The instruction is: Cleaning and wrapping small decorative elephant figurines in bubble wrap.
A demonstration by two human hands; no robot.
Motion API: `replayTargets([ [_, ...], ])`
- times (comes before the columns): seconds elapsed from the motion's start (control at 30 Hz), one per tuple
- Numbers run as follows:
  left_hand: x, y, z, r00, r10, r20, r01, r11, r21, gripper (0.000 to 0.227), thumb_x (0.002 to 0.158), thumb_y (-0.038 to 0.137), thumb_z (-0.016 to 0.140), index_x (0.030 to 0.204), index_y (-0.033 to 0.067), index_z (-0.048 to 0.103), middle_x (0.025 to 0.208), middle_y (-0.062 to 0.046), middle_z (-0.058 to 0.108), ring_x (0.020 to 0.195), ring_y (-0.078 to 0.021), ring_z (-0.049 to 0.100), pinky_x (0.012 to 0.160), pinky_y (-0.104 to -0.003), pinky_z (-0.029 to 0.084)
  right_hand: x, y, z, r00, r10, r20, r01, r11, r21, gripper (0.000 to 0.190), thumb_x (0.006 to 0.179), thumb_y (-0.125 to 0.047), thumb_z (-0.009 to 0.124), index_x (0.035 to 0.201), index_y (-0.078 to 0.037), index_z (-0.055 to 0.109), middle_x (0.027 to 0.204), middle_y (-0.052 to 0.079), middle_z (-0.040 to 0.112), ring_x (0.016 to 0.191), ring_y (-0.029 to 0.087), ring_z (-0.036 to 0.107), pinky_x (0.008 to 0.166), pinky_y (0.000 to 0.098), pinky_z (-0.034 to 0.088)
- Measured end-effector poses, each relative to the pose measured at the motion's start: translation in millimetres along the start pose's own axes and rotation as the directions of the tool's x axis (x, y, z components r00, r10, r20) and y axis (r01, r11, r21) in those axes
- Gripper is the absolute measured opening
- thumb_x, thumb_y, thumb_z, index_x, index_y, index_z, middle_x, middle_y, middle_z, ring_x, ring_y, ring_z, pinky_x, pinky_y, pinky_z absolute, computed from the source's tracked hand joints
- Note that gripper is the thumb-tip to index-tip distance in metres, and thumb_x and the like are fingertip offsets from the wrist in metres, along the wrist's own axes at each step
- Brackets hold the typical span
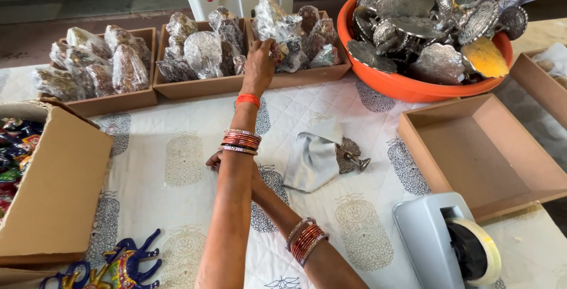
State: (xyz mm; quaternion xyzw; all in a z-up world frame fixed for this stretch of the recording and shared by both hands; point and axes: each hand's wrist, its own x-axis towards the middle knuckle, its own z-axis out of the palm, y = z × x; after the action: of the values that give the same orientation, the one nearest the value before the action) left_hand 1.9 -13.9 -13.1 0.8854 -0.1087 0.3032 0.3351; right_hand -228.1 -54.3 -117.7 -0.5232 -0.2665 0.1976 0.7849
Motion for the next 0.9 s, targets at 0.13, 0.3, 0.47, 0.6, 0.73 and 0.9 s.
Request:
replayTargets([
  [0.13,-3,-16,8,1.0,0.004,0.006,-0.004,1.0,0.009,0.047,0.083,-0.008,0.072,0.128,-0.002,0.06,0.12,-0.023,0.063,0.104,-0.0378,0.068,0.092,-0.043,0.059,-1,-6,4,0.997,0.079,-0.002,-0.077,0.985,0.157,0.033,0.111,-0.023,0.055,0.115,0.006,0.069,0.105,0.009,0.07,0.092,0.013,0.062,0.084,0.0294,0.053],
  [0.3,2,-35,31,0.999,-0.041,0.023,0.038,0.993,0.115,0.039,0.087,-0.01,0.066,0.126,-0.0024,0.06,0.115,-0.026,0.064,0.093,-0.0382,0.071,0.078,-0.041,0.064,7,24,-8,0.994,0.094,0.056,-0.095,0.996,0.006,0.033,0.106,-0.024,0.05,0.115,0.001,0.069,0.102,0.006,0.069,0.091,0.012,0.063,0.083,0.027,0.054],
  [0.47,-6,-9,10,0.995,-0.076,0.061,0.06,0.972,0.226,0.04,0.093,0.002,0.067,0.131,-0.0005,0.056,0.118,-0.024,0.062,0.094,-0.0359,0.07,0.078,-0.044,0.061,-3,-22,7,0.999,-0.033,0.019,0.036,0.977,-0.209,0.028,0.103,-0.02,0.056,0.113,0.003,0.07,0.103,0.007,0.07,0.094,0.014,0.064,0.084,0.0284,0.054],
  [0.6,-11,20,-5,0.984,-0.131,0.119,0.089,0.948,0.305,0.067,0.086,0.022,0.079,0.141,0.0028,0.045,0.13,-0.024,0.052,0.11,-0.0412,0.062,0.088,-0.057,0.053,-10,-22,7,1.0,-0.021,-0.019,0.021,1.0,-0.024,0.028,0.104,-0.022,0.053,0.114,-0.002,0.07,0.109,0.005,0.071,0.1,0.013,0.066,0.09,0.0287,0.056],
  [0.73,-14,35,-16,0.977,-0.173,0.128,0.123,0.935,0.332,0.092,0.082,0.031,0.082,0.153,0.0034,0.03,0.136,-0.025,0.044,0.117,-0.0442,0.056,0.089,-0.062,0.049,-4,-15,3,1.0,0.007,0.006,-0.008,0.991,0.132,0.024,0.105,-0.02,0.058,0.116,-0.002,0.071,0.112,0.009,0.071,0.101,0.017,0.066,0.09,0.0335,0.056],
  [0.9,-26,30,-33,0.995,-0.078,0.057,0.054,0.939,0.34,0.091,0.083,0.031,0.081,0.152,0.0007,0.03,0.131,-0.024,0.047,0.111,-0.0429,0.058,0.083,-0.062,0.05,3,22,-10,0.99,-0.083,-0.113,-0.014,0.746,-0.666,0.026,0.108,-0.019,0.049,0.116,-0.003,0.067,0.113,0.017,0.074,0.106,0.026,0.069,0.09,0.0399,0.056],
])
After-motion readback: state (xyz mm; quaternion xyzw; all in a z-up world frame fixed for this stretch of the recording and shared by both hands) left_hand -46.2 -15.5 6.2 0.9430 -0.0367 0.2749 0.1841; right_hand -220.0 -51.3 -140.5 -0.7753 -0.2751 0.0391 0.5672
